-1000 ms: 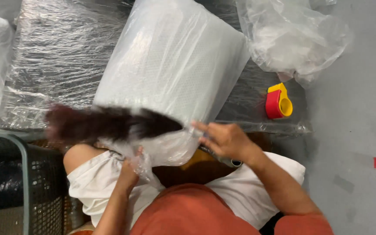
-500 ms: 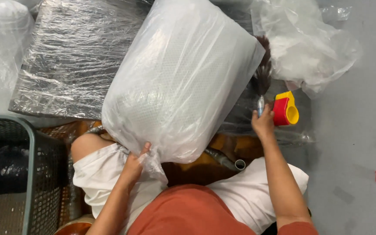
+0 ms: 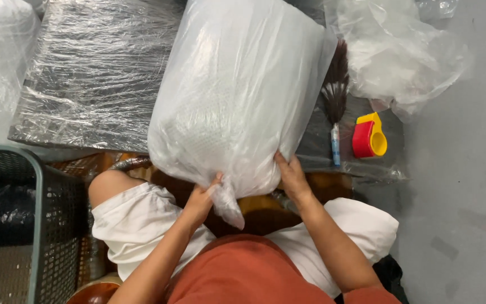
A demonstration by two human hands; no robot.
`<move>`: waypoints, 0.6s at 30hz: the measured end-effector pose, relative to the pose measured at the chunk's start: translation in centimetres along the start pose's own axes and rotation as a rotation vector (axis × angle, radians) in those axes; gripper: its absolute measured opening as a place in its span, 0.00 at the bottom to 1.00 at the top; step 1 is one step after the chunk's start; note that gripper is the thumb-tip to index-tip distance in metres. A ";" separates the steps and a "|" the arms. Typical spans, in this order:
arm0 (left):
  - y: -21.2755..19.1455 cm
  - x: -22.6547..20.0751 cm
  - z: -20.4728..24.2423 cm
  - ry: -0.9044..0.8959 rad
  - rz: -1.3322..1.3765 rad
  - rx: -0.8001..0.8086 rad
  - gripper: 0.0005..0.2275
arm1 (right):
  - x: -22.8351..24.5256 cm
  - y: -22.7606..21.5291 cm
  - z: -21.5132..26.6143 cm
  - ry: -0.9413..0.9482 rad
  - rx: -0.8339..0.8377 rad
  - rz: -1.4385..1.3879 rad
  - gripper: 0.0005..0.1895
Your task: The person sits on the floor and uses a feather duster to wipe the surface of a black plastic-wrapped package, then places it in a basket. The person then dusts a white bubble-wrapped package, turning it over to clean multiple sides, and finally ties the plastic bag closed.
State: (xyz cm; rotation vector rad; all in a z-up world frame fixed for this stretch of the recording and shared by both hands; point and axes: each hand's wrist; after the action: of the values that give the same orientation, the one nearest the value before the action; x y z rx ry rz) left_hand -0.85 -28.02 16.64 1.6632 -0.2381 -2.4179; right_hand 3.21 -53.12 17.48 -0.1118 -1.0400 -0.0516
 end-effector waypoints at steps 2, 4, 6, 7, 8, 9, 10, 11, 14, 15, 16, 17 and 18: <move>2.0 -2.6 -0.8 -0.021 -0.044 0.093 0.36 | 2.7 -0.6 -0.7 0.016 -0.082 -0.081 0.36; 5.1 -4.9 -2.5 0.013 0.024 0.108 0.35 | 7.7 0.6 -0.2 -0.032 -0.130 -0.186 0.39; 7.1 -5.2 -3.2 0.028 0.090 0.129 0.34 | 9.4 0.7 -0.2 -0.065 -0.195 -0.292 0.43; 7.5 -5.0 -3.8 0.020 0.107 0.140 0.36 | 9.4 0.4 -1.0 -0.061 -0.119 -0.531 0.42; 8.0 -4.8 -4.3 0.012 0.123 0.150 0.37 | 9.4 0.1 -1.8 -0.058 -0.040 -0.769 0.42; 7.8 -4.7 -3.4 0.006 0.123 0.153 0.37 | 8.8 0.2 -0.2 -0.055 -0.046 -0.770 0.42; 7.7 -4.7 -2.6 -0.010 0.070 0.164 0.38 | 8.2 0.2 1.4 0.047 -0.070 -0.700 0.46; 7.5 -4.7 -1.9 -0.024 0.017 0.172 0.39 | 7.7 0.4 2.7 0.150 -0.088 -0.630 0.50; 4.6 -0.2 -0.8 0.053 -0.211 0.183 0.35 | 9.1 4.0 7.3 0.488 -0.215 -0.388 0.44; 3.5 0.5 -0.1 0.042 -0.214 0.187 0.35 | 6.3 3.2 6.4 0.498 -0.220 -0.392 0.44; 2.5 1.1 0.6 0.023 -0.236 0.125 0.35 | 3.4 2.3 5.6 0.474 -0.123 -0.461 0.38; 1.4 1.7 1.3 0.006 -0.258 0.066 0.34 | 0.6 1.5 4.8 0.446 -0.028 -0.532 0.34; 1.0 1.6 1.7 -0.003 -0.262 0.073 0.34 | 0.8 2.0 5.5 0.453 -0.036 -0.538 0.34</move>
State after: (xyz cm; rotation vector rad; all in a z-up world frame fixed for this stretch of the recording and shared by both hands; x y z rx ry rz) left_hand -2.92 -29.36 15.99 1.8253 -0.1152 -2.6273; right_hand -0.96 -50.53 20.78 0.1463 -0.5922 -0.5598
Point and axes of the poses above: each hand's wrist, its own z-axis away from the middle knuckle, its own y-axis out of the palm, x = y × z, and after that the axes turned 14 degrees about y, right-handed
